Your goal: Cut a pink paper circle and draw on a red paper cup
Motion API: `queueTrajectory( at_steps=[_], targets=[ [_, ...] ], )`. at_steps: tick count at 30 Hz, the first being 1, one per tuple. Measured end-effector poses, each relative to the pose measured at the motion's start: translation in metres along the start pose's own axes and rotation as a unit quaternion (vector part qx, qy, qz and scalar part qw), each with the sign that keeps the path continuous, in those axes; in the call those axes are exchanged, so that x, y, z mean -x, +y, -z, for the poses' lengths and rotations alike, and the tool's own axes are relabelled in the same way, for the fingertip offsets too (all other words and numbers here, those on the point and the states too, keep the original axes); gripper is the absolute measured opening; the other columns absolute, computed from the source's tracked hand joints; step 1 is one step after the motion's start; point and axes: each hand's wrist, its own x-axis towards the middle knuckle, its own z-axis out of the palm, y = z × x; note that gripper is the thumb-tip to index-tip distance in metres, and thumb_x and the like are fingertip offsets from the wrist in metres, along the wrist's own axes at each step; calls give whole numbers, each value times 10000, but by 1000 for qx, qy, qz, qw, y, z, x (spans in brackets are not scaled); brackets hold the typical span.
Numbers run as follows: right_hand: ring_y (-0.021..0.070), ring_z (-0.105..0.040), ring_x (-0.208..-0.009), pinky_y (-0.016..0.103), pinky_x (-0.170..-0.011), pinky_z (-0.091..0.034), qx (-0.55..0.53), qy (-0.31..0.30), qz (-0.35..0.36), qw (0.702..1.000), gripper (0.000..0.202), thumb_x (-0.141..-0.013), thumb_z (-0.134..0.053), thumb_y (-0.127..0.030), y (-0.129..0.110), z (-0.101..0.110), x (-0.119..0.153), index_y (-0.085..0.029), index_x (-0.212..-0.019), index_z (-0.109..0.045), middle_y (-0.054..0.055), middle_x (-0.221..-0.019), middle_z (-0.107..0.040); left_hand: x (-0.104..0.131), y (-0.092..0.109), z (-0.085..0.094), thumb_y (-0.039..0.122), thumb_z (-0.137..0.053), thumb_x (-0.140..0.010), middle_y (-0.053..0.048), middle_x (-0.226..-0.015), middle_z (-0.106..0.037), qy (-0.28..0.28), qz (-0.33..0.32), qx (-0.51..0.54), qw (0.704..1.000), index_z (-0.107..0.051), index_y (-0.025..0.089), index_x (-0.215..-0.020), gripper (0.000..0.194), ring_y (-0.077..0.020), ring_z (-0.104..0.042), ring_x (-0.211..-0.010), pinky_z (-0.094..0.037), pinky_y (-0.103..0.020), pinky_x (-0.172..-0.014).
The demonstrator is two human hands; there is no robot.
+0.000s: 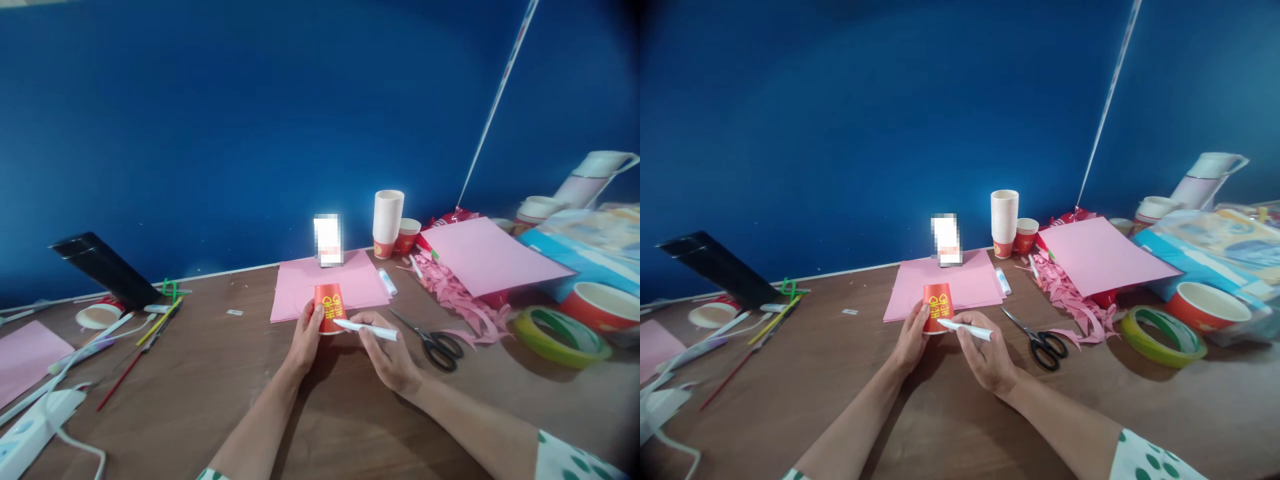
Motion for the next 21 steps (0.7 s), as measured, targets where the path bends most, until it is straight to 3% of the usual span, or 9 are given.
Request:
queueTrajectory(
  at_steps=[4,12,21],
  targets=[
    [177,-579,-802,288,-736,-447,-8,-4,-1,1000,201,-897,-421,-276,0,0,0,-165,-943,-582,61,-858,-630,-1,-1,0,528,-566,-736,-74,-911,-651,-2,2,4,1000,-579,158,-1044,482,-197,-603,-822,-463,-323,-779],
    [164,-561,-739,277,-683,-443,-30,24,-3,999,193,-905,-408,-284,2,0,1,-171,-906,-564,44,-811,-607,-1,-1,1,530,-554,-749,-88,-959,-655,4,10,16,1000,-581,162,-1023,459,-210,-607,-858,-455,-327,-802],
    [162,-560,-707,262,-625,-433,-29,4,-19,999,176,-894,-434,-276,1,0,1,-175,-937,-572,47,-813,-629,-1,-3,2,523,-563,-748,-99,-972,-655,20,4,7,1000,-592,155,-1021,459,-227,-602,-890,-452,-341,-821]
  ],
)
